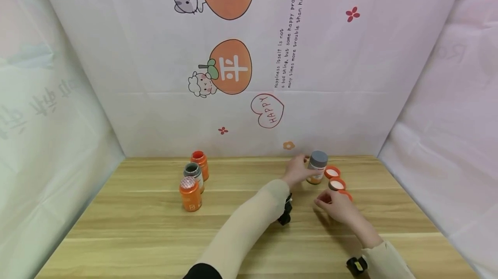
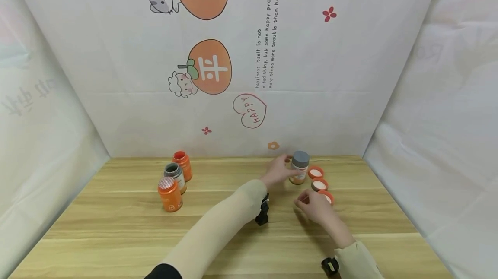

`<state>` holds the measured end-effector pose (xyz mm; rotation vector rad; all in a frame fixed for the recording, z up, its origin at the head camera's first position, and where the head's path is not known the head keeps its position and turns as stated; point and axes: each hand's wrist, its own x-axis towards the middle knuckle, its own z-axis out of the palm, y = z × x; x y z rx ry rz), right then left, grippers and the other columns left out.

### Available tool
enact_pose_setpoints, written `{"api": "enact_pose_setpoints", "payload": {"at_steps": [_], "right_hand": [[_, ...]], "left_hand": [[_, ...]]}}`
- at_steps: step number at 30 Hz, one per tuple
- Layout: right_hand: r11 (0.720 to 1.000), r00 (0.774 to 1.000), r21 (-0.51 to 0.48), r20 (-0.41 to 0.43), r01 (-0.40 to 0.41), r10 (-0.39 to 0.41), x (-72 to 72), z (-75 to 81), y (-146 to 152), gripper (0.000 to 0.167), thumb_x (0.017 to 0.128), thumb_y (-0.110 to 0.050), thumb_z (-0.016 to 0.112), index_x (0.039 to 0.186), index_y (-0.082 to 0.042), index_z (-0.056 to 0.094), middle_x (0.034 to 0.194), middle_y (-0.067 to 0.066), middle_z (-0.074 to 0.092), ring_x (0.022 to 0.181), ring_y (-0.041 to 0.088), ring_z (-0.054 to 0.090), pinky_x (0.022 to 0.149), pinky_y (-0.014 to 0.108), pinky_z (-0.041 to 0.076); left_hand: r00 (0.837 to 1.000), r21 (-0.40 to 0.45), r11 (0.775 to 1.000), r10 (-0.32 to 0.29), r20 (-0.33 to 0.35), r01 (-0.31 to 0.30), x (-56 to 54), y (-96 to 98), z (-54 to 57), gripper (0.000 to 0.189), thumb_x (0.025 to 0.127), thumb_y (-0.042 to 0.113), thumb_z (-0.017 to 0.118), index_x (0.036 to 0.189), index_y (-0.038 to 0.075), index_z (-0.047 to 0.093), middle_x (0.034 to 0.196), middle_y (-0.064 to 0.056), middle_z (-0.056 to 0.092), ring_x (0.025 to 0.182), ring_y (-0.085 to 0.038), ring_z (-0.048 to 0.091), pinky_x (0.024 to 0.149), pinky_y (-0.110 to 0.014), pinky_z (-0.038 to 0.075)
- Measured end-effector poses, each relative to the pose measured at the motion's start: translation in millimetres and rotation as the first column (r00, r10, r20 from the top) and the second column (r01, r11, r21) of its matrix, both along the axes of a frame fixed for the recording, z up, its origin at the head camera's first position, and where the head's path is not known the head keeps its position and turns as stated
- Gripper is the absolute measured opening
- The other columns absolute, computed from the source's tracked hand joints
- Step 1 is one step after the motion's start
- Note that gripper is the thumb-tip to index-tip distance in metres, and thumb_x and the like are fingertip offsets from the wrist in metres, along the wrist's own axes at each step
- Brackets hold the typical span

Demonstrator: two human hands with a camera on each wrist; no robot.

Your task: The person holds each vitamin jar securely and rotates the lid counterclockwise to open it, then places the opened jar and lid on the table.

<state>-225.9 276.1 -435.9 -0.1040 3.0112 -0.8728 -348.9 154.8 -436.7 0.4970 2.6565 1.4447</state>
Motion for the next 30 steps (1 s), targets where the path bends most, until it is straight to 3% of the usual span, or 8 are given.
{"api": "enact_pose_setpoints", "payload": {"at_steps": [7,15,23,30], "right_hand": [[1.0,1.0,-0.001,0.008,0.009,-0.009,-0.6,-1.9,-3,0.021,0.091,-0.025,0.061,0.098,-0.006,0.065,0.091,0.004,0.067,0.086,0.02,0.063,0.072,0.038,0.051],[1.0,1.0,0.003,-0.011,0.01,-0.01,-1.6,-2.9,-1,0.019,0.091,-0.023,0.062,0.097,-0.005,0.065,0.091,0.004,0.067,0.086,0.021,0.063,0.073,0.039,0.051],[1.0,1.0,0.004,-0.01,0.005,-0.005,-2.1,-0.5,0,0.019,0.09,-0.022,0.062,0.096,-0.005,0.064,0.09,0.005,0.067,0.085,0.022,0.064,0.071,0.039,0.052],[1.0,1.0,0.015,-0.006,0.014,-0.014,-3.4,-2.1,-1,0.02,0.09,-0.024,0.062,0.096,-0.004,0.064,0.089,0.004,0.067,0.084,0.021,0.063,0.07,0.038,0.051]], "left_hand": [[0.999,0.061,0.998,0.015,0.04,-0.018,-5.2,15.7,-10.2,0.06,0.073,0.034,0.082,0.125,0.019,0.056,0.115,0.003,0.063,0.105,-0.015,0.059,0.087,-0.033,0.049],[0.998,0.08,0.996,0.037,0.05,-0.041,-6.6,22.3,-13.7,0.061,0.073,0.033,0.082,0.126,0.02,0.056,0.116,0.003,0.063,0.107,-0.015,0.059,0.089,-0.035,0.049],[0.997,0.116,0.993,0.028,0.065,-0.035,-1.6,11.3,-6.9,0.055,0.072,0.032,0.082,0.12,0.019,0.058,0.114,0.002,0.065,0.104,-0.015,0.06,0.087,-0.035,0.05],[0.997,0.142,0.988,0.047,0.054,-0.054,-2.0,1.3,-10.5,0.054,0.069,0.034,0.084,0.116,0.022,0.06,0.108,0.005,0.066,0.099,-0.014,0.062,0.081,-0.033,0.051]]}}
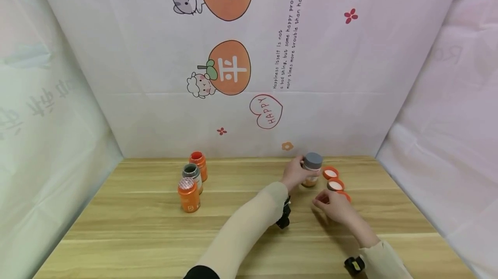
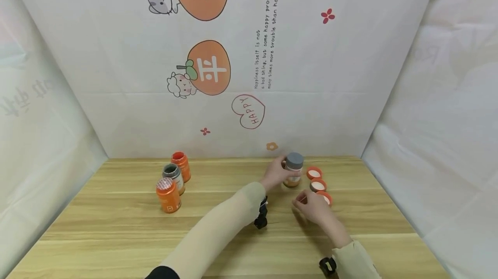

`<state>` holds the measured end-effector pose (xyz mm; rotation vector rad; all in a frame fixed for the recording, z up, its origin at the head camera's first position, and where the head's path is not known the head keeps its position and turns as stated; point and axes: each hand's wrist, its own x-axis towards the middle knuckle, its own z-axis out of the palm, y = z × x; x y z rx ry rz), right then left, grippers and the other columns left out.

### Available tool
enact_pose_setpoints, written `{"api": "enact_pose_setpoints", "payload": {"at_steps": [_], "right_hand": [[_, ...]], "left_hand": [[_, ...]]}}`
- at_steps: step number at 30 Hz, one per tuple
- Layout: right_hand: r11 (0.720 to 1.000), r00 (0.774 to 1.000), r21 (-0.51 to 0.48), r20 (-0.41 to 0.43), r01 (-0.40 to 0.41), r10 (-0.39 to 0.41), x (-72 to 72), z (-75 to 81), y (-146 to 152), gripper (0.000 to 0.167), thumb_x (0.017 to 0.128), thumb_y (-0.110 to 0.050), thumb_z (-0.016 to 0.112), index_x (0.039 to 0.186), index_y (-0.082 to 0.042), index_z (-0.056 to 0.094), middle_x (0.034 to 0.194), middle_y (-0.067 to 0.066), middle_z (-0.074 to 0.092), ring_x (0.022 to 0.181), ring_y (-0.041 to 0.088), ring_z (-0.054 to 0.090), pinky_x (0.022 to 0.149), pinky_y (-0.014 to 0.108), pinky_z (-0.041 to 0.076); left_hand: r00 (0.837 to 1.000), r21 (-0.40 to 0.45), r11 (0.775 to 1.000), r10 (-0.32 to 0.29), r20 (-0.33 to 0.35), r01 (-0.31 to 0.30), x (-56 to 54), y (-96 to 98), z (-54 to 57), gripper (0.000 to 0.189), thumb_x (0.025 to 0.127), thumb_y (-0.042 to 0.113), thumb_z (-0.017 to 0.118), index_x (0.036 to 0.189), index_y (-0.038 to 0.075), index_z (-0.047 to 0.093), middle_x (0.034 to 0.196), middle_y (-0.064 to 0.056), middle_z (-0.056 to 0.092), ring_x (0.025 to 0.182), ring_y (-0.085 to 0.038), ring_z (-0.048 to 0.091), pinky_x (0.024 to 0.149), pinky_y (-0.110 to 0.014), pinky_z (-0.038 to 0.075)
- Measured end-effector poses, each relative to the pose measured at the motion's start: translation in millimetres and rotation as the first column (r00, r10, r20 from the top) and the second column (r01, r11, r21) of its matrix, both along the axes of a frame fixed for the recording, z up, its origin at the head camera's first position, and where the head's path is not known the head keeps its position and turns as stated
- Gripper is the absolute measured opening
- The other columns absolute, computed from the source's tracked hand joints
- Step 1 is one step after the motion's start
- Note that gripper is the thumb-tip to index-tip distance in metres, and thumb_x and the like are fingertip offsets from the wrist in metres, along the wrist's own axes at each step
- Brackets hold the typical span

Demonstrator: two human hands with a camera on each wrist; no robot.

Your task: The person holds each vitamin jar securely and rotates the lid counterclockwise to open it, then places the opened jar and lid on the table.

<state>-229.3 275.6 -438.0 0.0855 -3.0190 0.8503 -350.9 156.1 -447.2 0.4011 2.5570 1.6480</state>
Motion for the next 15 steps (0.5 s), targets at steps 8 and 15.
{"api": "enact_pose_setpoints", "payload": {"at_steps": [8,15], "right_hand": [[1.0,1.0,-0.001,-0.029,-0.004,0.004,-4.4,-2.3,-4,0.021,0.09,-0.024,0.062,0.097,-0.004,0.065,0.089,0.005,0.068,0.084,0.022,0.064,0.072,0.039,0.051],[1.0,1.0,0.0,-0.018,-0.012,0.012,-9.9,-1.3,-12,0.023,0.091,-0.027,0.061,0.099,-0.006,0.065,0.092,0.004,0.068,0.083,0.02,0.063,0.069,0.036,0.051]], "left_hand": [[0.999,0.016,0.999,0.038,-0.039,-0.037,3.3,-18.8,7.8,0.054,0.067,0.036,0.085,0.112,0.019,0.061,0.104,0.004,0.067,0.095,-0.013,0.063,0.078,-0.031,0.051],[0.997,0.012,0.999,0.053,-0.063,-0.052,6.9,-39.5,9.6,0.053,0.067,0.038,0.084,0.111,0.018,0.061,0.103,0.003,0.067,0.094,-0.014,0.062,0.079,-0.031,0.051]]}}
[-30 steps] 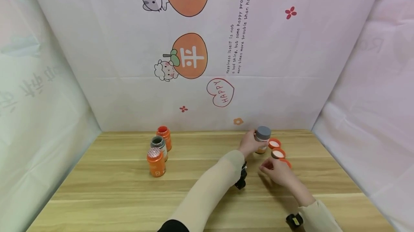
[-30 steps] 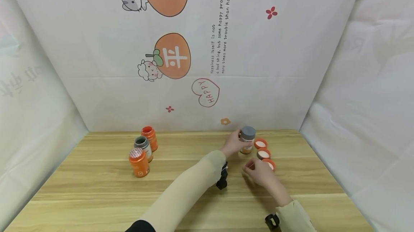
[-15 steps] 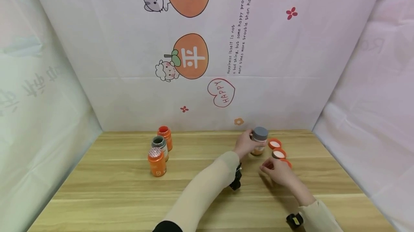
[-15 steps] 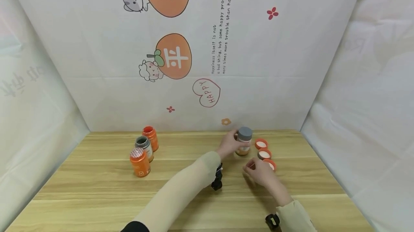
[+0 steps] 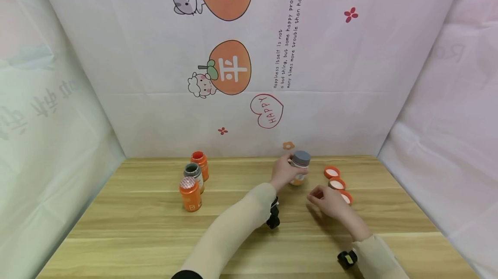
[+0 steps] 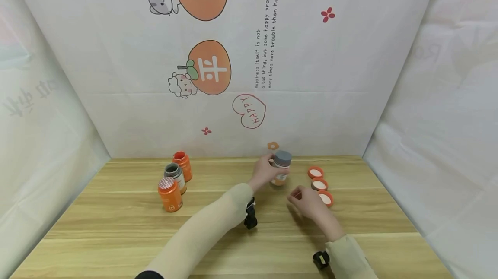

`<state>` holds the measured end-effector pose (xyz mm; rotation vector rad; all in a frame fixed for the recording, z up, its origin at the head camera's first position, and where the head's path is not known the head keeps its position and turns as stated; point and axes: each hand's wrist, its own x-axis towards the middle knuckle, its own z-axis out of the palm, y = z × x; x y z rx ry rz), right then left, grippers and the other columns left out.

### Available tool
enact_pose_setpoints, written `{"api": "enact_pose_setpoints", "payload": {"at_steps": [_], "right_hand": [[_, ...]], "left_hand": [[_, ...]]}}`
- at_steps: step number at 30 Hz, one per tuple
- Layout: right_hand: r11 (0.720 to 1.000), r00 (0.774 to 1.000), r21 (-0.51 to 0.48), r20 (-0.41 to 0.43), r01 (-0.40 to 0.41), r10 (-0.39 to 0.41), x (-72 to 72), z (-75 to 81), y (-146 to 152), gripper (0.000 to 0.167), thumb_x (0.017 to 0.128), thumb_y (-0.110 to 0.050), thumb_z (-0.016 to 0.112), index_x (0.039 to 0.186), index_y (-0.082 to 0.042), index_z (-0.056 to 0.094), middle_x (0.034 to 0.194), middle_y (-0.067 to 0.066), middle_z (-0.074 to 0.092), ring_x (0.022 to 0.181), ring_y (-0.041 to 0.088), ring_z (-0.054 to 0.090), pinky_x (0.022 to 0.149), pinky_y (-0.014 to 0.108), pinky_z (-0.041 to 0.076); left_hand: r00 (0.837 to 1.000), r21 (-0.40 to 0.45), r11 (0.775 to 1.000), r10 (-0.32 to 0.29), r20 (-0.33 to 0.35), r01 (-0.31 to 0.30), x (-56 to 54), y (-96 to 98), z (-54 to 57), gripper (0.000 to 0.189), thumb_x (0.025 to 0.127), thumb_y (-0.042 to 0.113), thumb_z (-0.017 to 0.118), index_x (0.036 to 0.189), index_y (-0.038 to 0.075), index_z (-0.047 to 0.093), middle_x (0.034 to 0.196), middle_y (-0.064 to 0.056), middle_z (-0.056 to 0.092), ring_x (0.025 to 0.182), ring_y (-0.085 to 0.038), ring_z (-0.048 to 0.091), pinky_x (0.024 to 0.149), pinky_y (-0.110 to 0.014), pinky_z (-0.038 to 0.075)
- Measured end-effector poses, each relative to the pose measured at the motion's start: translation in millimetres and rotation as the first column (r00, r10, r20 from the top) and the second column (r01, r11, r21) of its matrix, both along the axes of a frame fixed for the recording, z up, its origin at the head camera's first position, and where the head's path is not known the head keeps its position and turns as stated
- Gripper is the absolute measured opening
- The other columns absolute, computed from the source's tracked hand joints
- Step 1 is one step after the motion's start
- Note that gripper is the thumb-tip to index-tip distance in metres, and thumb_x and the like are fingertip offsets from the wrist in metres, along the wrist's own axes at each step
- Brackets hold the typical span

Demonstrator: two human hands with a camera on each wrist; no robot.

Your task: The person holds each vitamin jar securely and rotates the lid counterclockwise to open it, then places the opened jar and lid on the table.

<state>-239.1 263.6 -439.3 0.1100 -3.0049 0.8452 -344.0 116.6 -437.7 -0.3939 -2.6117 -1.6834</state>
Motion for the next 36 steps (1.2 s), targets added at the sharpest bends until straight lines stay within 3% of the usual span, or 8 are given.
{"api": "enact_pose_setpoints", "payload": {"at_steps": [13,25,36], "right_hand": [[0.999,1.0,-0.051,0.008,-0.006,0.006,-8.7,4.1,-16,0.021,0.091,-0.026,0.061,0.101,-0.007,0.066,0.093,0.004,0.068,0.083,0.016,0.062,0.068,0.032,0.05],[0.997,0.999,-0.067,-0.03,-0.026,0.024,-7.8,8.4,-29,0.021,0.091,-0.024,0.062,0.101,-0.006,0.065,0.094,0.006,0.068,0.086,0.02,0.063,0.068,0.032,0.052],[0.996,0.999,-0.085,-0.035,-0.042,0.039,-6.9,16.6,-43,0.024,0.091,-0.029,0.061,0.103,-0.008,0.064,0.097,0.006,0.068,0.09,0.022,0.064,0.072,0.035,0.053]], "left_hand": [[0.999,-0.011,1.0,0.024,-0.048,-0.024,3.8,-38.2,6.0,0.048,0.072,0.04,0.08,0.109,0.018,0.059,0.104,0.0,0.066,0.093,-0.016,0.062,0.077,-0.033,0.052],[0.995,-0.031,0.998,0.052,-0.087,-0.054,12.9,-61.7,13.3,0.05,0.072,0.042,0.08,0.11,0.017,0.06,0.102,0.0,0.066,0.089,-0.014,0.062,0.074,-0.031,0.051],[0.994,0.005,1.0,0.017,-0.104,-0.016,26.1,-87.9,15.3,0.054,0.07,0.042,0.081,0.114,0.019,0.06,0.102,0.0,0.065,0.083,-0.013,0.06,0.068,-0.028,0.051]]}}
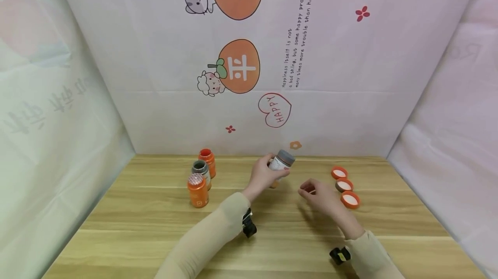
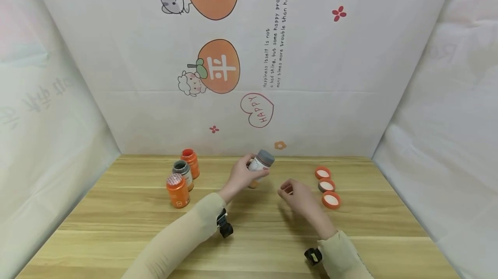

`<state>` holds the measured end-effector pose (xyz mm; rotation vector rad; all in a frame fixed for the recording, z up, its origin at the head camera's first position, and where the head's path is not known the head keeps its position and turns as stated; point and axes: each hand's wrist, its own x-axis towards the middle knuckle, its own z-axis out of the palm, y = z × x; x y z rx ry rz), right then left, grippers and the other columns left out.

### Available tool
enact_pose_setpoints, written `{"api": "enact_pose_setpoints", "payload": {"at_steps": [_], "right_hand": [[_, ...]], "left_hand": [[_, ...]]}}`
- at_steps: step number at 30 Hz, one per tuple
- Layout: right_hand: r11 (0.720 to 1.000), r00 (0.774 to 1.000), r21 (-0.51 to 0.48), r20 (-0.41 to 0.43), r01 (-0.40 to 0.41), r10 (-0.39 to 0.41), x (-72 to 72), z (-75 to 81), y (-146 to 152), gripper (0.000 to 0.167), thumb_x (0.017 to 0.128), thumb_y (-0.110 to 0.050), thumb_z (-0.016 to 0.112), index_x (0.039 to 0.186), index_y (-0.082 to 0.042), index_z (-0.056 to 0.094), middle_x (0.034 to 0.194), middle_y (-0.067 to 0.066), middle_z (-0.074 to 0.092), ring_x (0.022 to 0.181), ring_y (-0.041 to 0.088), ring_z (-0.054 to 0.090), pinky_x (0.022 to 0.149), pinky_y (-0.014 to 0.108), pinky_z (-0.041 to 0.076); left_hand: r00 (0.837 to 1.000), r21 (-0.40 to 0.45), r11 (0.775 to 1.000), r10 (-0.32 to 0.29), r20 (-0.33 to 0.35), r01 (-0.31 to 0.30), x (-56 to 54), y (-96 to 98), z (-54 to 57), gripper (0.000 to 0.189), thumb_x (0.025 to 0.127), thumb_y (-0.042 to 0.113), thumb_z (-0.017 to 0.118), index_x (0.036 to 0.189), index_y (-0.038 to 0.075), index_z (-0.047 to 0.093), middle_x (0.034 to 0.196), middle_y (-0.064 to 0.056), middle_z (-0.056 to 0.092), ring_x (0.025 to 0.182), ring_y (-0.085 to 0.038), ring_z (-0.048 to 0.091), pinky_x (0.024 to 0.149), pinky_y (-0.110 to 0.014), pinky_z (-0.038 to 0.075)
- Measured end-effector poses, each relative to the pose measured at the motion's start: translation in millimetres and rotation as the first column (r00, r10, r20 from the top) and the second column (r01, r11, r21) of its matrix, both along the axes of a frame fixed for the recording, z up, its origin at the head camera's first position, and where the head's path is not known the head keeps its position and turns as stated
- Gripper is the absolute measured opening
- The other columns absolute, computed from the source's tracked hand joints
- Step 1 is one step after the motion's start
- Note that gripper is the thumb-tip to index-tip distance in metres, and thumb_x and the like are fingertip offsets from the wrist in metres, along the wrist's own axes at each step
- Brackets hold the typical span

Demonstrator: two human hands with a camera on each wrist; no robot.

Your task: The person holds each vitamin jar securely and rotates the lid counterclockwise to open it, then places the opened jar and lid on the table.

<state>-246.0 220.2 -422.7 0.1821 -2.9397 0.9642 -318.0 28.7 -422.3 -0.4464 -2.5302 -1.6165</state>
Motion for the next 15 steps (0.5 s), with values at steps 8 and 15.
{"api": "enact_pose_setpoints", "payload": {"at_steps": [8,15], "right_hand": [[1.0,1.0,-0.021,0.005,-0.006,0.006,1.9,7.9,-8,0.032,0.093,-0.035,0.058,0.11,-0.008,0.062,0.105,0.008,0.067,0.096,0.026,0.064,0.077,0.039,0.053],[0.998,1.0,-0.061,0.002,-0.028,0.028,5.4,17.8,-16,0.041,0.093,-0.039,0.058,0.117,-0.006,0.059,0.111,0.011,0.066,0.101,0.03,0.063,0.08,0.042,0.053]], "left_hand": [[1.0,-0.028,0.999,-0.018,0.008,0.018,9.7,-11.4,3.4,0.056,0.073,0.039,0.079,0.121,0.021,0.058,0.106,-0.001,0.063,0.085,-0.013,0.06,0.065,-0.027,0.051],[0.999,-0.019,0.999,-0.042,0.016,0.042,19.3,-21.6,8.4,0.056,0.073,0.036,0.08,0.122,0.021,0.058,0.105,-0.003,0.064,0.08,-0.013,0.061,0.061,-0.027,0.051]]}}
